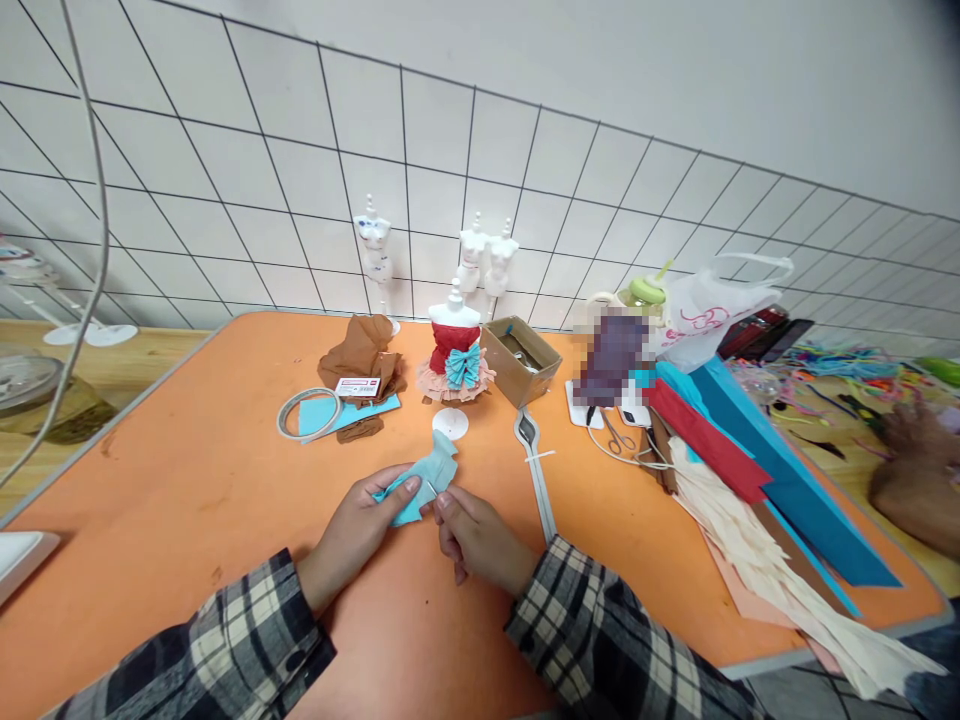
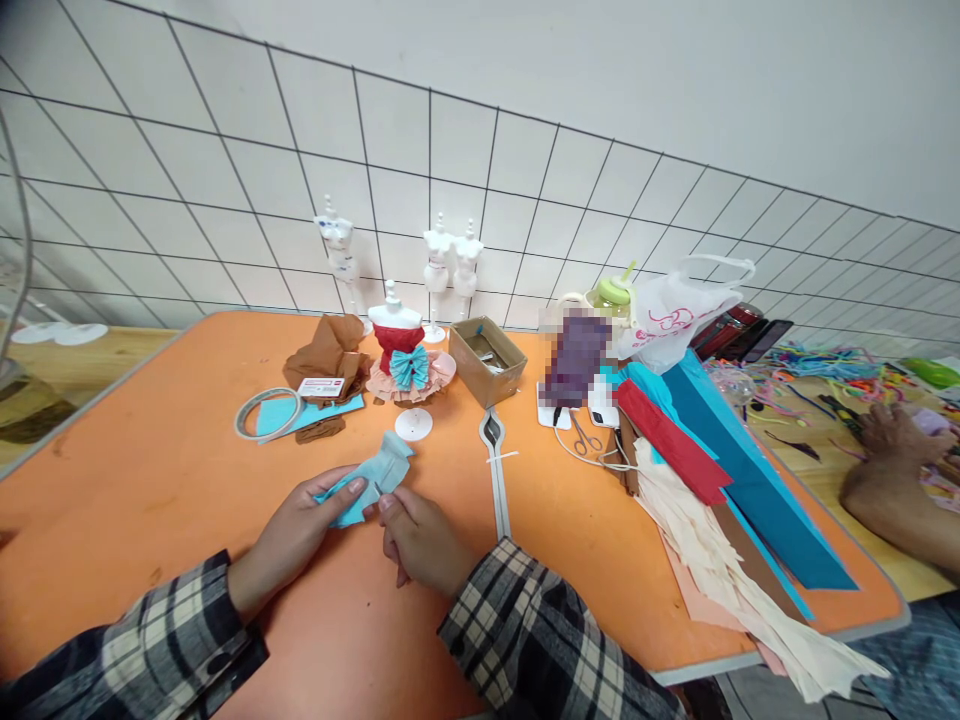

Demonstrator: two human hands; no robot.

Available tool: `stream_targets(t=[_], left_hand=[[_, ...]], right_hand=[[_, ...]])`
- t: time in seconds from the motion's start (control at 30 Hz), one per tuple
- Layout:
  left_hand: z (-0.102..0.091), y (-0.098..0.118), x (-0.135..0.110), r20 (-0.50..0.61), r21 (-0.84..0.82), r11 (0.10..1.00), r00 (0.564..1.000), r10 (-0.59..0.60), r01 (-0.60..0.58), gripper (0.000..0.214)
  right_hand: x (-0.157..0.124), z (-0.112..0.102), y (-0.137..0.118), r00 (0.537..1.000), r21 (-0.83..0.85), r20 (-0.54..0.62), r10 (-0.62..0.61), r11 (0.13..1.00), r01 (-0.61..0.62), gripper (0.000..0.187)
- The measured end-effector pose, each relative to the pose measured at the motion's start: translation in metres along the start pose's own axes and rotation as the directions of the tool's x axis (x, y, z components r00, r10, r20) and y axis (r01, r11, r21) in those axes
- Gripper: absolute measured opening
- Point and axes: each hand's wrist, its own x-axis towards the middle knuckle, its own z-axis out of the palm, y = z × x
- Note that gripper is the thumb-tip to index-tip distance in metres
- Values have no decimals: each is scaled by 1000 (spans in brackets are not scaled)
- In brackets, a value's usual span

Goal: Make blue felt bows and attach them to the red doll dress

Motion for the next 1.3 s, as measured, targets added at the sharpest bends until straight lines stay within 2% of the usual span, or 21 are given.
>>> stream_targets(t=[0.13,0.47,0.8,0.97,1.3], left_hand=[[-2,-4,1,-30,-28,999,999,-15,14,32],[2,2,0,88,-14,1000,996,10,-9,29],[-1,-8,1,19,13,1000,1000,13,-14,28],[-2,-9,0,-14,19,1000,1000,-8,8,32],[-1,-8,0,-1,20,1000,1000,12,-12,34]], right_hand=[[1,-1,0,1000,16,21,22,1000,-22,40],[3,-2,2,999,11,12,42,999,-42,47],[1,-2,-3,1000,-7,7,13,1000,-13,49],[-1,-4,-1,1000,26,25,19,999,-20,41],[2,-1,2,1000,21,7,19,1000,-19,32]])
